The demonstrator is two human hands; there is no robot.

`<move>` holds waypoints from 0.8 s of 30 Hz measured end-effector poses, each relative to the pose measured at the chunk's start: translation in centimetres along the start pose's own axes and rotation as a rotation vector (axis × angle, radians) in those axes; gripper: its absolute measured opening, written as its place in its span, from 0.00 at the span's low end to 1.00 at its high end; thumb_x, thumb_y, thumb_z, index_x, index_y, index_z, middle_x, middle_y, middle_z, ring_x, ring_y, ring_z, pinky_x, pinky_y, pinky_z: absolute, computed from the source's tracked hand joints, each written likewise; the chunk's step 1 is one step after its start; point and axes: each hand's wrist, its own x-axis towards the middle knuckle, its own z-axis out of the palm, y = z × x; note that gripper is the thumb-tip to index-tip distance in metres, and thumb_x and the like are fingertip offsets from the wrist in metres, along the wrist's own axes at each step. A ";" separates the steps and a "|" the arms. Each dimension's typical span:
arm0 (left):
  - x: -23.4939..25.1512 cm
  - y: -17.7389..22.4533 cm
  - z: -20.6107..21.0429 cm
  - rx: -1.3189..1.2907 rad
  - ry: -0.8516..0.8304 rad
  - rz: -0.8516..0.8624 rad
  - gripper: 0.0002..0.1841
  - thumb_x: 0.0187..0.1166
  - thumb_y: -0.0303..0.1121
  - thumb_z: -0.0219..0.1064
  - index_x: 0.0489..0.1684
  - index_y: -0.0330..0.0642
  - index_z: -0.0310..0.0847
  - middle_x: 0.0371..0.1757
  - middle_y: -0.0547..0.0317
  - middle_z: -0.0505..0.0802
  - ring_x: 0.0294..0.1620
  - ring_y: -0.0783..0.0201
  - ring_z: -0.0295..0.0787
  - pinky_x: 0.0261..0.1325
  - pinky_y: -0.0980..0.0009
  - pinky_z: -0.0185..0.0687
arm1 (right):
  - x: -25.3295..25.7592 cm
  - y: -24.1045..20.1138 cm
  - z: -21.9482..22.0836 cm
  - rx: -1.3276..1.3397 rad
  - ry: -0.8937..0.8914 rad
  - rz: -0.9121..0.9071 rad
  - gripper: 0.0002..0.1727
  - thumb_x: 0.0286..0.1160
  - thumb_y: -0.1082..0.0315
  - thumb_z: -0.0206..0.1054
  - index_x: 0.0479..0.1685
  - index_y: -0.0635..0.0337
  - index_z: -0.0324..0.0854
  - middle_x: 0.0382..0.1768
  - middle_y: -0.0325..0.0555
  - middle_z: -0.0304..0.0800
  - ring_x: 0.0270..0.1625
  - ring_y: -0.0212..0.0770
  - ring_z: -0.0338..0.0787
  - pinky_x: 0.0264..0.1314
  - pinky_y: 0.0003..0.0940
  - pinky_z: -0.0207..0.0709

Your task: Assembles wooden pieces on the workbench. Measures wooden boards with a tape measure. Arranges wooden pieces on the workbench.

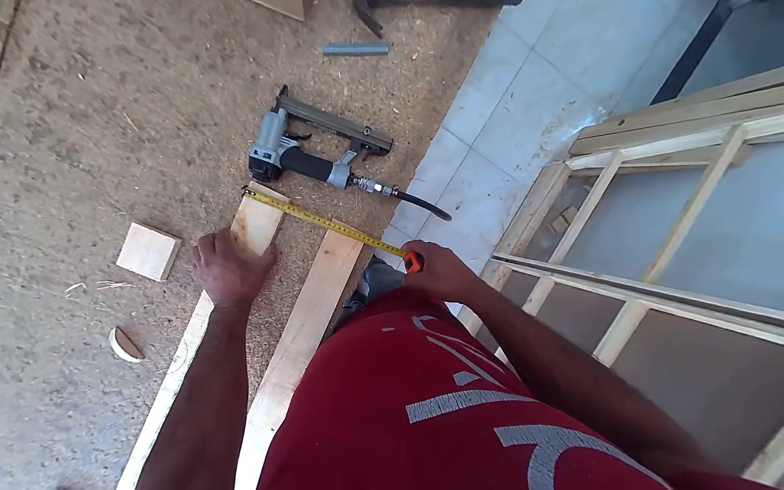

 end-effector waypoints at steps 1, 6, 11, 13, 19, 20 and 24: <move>0.0 0.0 0.2 0.007 0.008 -0.001 0.49 0.53 0.70 0.75 0.73 0.42 0.79 0.70 0.37 0.83 0.74 0.34 0.77 0.72 0.35 0.72 | 0.0 0.0 0.0 0.002 -0.003 0.001 0.36 0.62 0.51 0.78 0.76 0.45 0.78 0.54 0.49 0.88 0.52 0.47 0.90 0.51 0.54 0.85; 0.0 0.1 0.3 0.036 0.014 -0.005 0.49 0.52 0.70 0.74 0.73 0.43 0.79 0.70 0.37 0.83 0.73 0.34 0.77 0.70 0.34 0.72 | 0.0 0.0 0.1 0.010 -0.011 0.002 0.36 0.63 0.51 0.78 0.76 0.46 0.78 0.53 0.49 0.89 0.51 0.47 0.90 0.52 0.53 0.85; 0.2 0.0 0.2 0.027 0.013 0.011 0.49 0.52 0.70 0.74 0.73 0.43 0.79 0.70 0.37 0.84 0.73 0.34 0.77 0.71 0.36 0.73 | -0.2 -0.1 0.4 0.038 -0.022 0.021 0.34 0.63 0.51 0.78 0.75 0.45 0.79 0.51 0.47 0.89 0.49 0.45 0.90 0.50 0.52 0.85; 0.2 0.1 0.0 0.020 -0.004 0.007 0.49 0.52 0.69 0.76 0.72 0.42 0.79 0.70 0.36 0.83 0.73 0.34 0.77 0.72 0.36 0.72 | -0.2 -0.1 0.4 0.039 -0.022 0.018 0.34 0.62 0.51 0.78 0.74 0.45 0.79 0.50 0.47 0.90 0.49 0.45 0.90 0.49 0.52 0.85; 0.5 0.3 -0.4 0.025 -0.044 -0.017 0.50 0.51 0.68 0.77 0.73 0.42 0.78 0.71 0.36 0.82 0.75 0.35 0.76 0.73 0.36 0.72 | -0.1 0.0 0.4 0.054 -0.034 0.018 0.35 0.62 0.51 0.78 0.74 0.45 0.79 0.48 0.45 0.90 0.48 0.44 0.90 0.49 0.52 0.85; 0.5 0.3 -0.3 0.024 -0.044 -0.016 0.50 0.51 0.68 0.77 0.73 0.41 0.78 0.71 0.37 0.82 0.75 0.34 0.76 0.73 0.36 0.72 | -0.1 0.0 0.4 0.059 -0.034 0.018 0.34 0.62 0.51 0.78 0.74 0.45 0.79 0.48 0.45 0.91 0.47 0.44 0.91 0.48 0.52 0.85; 0.4 0.3 -0.1 0.031 -0.022 0.000 0.49 0.52 0.68 0.76 0.72 0.41 0.78 0.70 0.35 0.83 0.73 0.33 0.77 0.71 0.35 0.73 | 0.0 0.0 0.5 0.074 -0.035 0.021 0.34 0.63 0.52 0.79 0.74 0.46 0.80 0.47 0.47 0.91 0.47 0.46 0.91 0.49 0.54 0.85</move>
